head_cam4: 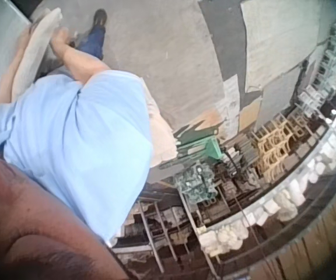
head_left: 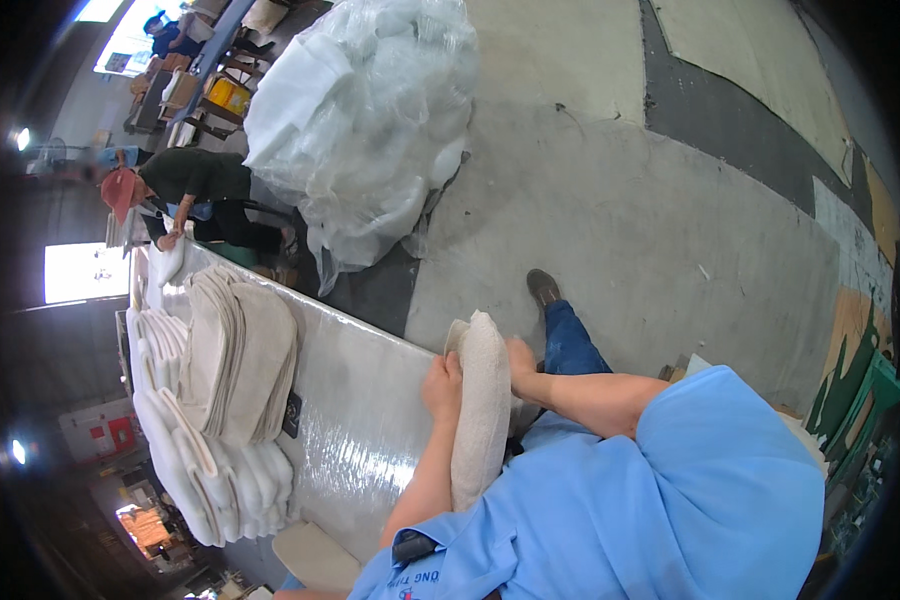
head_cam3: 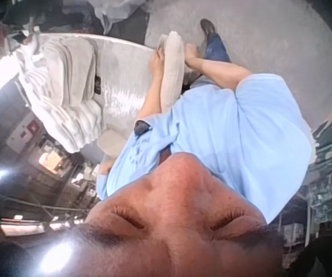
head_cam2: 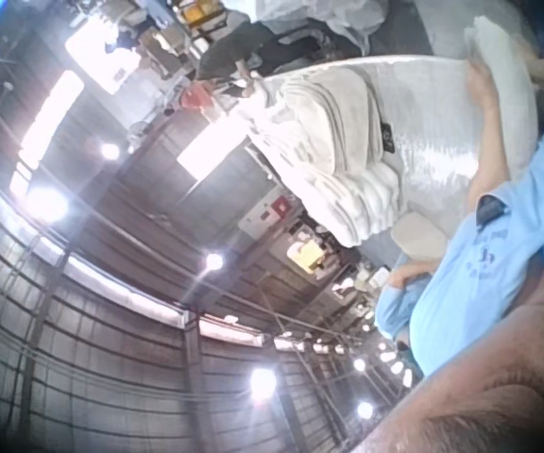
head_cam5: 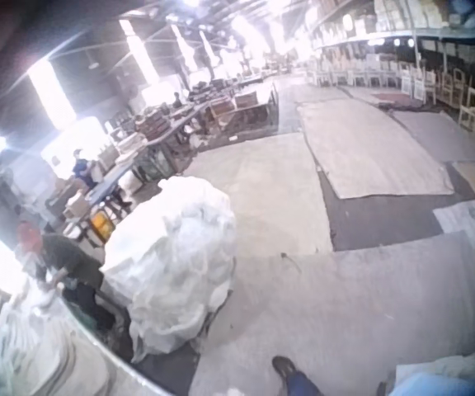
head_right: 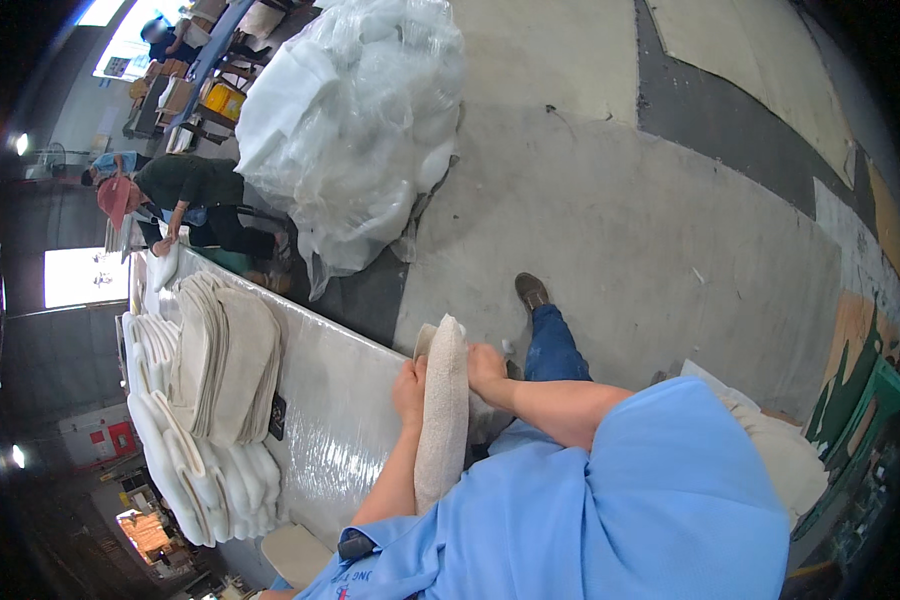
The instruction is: The person inserts white foam inserts into beige fabric cushion covers, aligns edges, and stacks the finished cushions on a table. A coworker performs similar actions nearby.
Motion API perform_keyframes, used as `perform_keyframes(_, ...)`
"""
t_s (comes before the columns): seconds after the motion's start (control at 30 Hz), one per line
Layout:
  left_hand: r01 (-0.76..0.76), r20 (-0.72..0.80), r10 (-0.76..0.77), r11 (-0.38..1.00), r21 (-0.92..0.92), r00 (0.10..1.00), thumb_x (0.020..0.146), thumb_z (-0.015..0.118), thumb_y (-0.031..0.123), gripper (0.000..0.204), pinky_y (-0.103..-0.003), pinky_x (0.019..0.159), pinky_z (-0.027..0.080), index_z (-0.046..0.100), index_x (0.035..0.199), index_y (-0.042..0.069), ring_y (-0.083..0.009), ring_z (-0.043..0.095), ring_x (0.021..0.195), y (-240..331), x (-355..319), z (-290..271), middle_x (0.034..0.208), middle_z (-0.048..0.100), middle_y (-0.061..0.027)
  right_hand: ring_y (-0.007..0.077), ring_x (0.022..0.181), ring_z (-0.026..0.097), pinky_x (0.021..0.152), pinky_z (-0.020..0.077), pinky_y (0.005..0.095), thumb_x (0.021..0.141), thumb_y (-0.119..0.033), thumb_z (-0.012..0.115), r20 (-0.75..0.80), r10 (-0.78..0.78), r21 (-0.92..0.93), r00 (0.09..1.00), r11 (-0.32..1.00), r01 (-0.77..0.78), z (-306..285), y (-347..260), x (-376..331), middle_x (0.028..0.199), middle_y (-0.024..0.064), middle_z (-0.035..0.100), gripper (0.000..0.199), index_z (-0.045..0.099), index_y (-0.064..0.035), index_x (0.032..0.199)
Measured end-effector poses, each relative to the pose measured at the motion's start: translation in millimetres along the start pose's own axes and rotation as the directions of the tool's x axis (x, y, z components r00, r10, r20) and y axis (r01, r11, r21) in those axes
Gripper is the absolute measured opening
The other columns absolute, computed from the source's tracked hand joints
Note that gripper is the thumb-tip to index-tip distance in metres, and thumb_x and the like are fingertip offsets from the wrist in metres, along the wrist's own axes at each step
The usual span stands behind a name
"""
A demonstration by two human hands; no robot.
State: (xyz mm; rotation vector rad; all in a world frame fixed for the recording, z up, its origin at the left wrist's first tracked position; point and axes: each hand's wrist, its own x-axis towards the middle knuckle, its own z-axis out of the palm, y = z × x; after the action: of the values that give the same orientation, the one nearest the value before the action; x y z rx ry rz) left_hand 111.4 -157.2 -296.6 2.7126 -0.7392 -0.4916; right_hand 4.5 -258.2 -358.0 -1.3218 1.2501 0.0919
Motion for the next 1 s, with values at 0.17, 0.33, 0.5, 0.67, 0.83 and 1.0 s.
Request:
perform_keyframes(0.17, 0.054, 0.22, 0.009, 0.96, -0.276, 0.976, 0.103, 0.061, 0.048, 0.052, -0.048, 0.078, 0.053, 0.07, 0.099, -0.003, -0.0431, 0.07, 0.088, 3.8, 37.7, -8.2, 0.092, 0.072, -0.0272, 0.0434, 0.114, 0.069, 0.096, 0.051, 0.0498, 0.111, -0.05, 0.041, -0.068, 0.1, 0.27, 0.993, 0.96, -0.078, -5.3, 7.6, 7.8, 0.118, 0.0261, 0.074, 0.061, 0.076, -0.0008, 0.114)
perform_keyframes(0.33, 0.056, 0.297, 0.032, 0.957, -0.285, 0.954, 0.103, 0.064, 0.046, 0.052, -0.045, 0.079, 0.052, 0.072, 0.099, -0.005, -0.0357, 0.07, 0.087, 31.6, 63.3, -2.3, 0.093, 0.074, -0.0237, 0.035, 0.108, 0.07, 0.095, 0.0507, 0.0452, 0.113, -0.051, 0.042, -0.007, 0.338, 0.689, 0.941, 0.683, -0.241, 5.3, 8.8, 19.5, 0.111, 0.0197, 0.076, 0.062, 0.075, 0.002, 0.11)
perform_keyframes(0.5, 0.038, 0.286, 0.047, 0.958, -0.284, 0.957, 0.103, 0.062, 0.043, 0.045, -0.05, 0.082, 0.052, 0.071, 0.098, -0.001, -0.0447, 0.07, 0.092, 43.0, 64.0, 22.6, 0.095, 0.073, -0.0267, 0.0282, 0.098, 0.07, 0.091, 0.0518, 0.0419, 0.114, -0.047, 0.046, -0.011, 0.207, 0.621, 0.978, 0.768, -0.156, 4.6, 25.4, 28.0, 0.104, 0.0159, 0.075, 0.055, 0.072, 0.0015, 0.104)
perform_keyframes(0.67, 0.058, 0.226, -0.006, 0.973, -0.225, 0.974, 0.104, 0.058, 0.041, 0.042, -0.054, 0.081, 0.052, 0.07, 0.094, 0.002, -0.0488, 0.069, 0.093, 54.5, 58.0, 26.7, 0.095, 0.073, -0.0259, 0.0247, 0.095, 0.07, 0.088, 0.0526, 0.0405, 0.114, -0.046, 0.047, 0.085, 0.077, 0.632, 0.993, 0.766, -0.114, -2.6, 62.5, 20.5, 0.101, 0.0132, 0.074, 0.052, 0.071, -0.0009, 0.102)
perform_keyframes(0.83, 0.115, 0.235, -0.073, 0.979, -0.17, 0.969, 0.105, 0.057, 0.041, 0.041, -0.056, 0.082, 0.053, 0.072, 0.094, 0.004, -0.0491, 0.069, 0.093, 58.2, 60.4, 31.3, 0.094, 0.073, -0.0255, 0.0226, 0.092, 0.07, 0.085, 0.0533, 0.0394, 0.113, -0.046, 0.048, 0.283, 0.082, 0.634, 0.956, 0.731, -0.25, -15.0, 68.6, 9.7, 0.1, 0.0116, 0.074, 0.05, 0.071, -0.0024, 0.102)
perform_keyframes(1.0, 0.072, 0.281, -0.019, 0.981, -0.181, 0.96, 0.105, 0.056, 0.041, 0.042, -0.054, 0.087, 0.052, 0.071, 0.098, 0.003, -0.0477, 0.068, 0.102, 39.2, 65.2, 26.3, 0.106, 0.072, -0.0283, 0.0205, 0.09, 0.07, 0.083, 0.0539, 0.0383, 0.113, -0.045, 0.05, 0.276, 0.026, 0.643, 0.961, 0.738, -0.205, -21.6, 37.2, 47.0, 0.098, 0.0101, 0.074, 0.048, 0.071, -0.0038, 0.102)
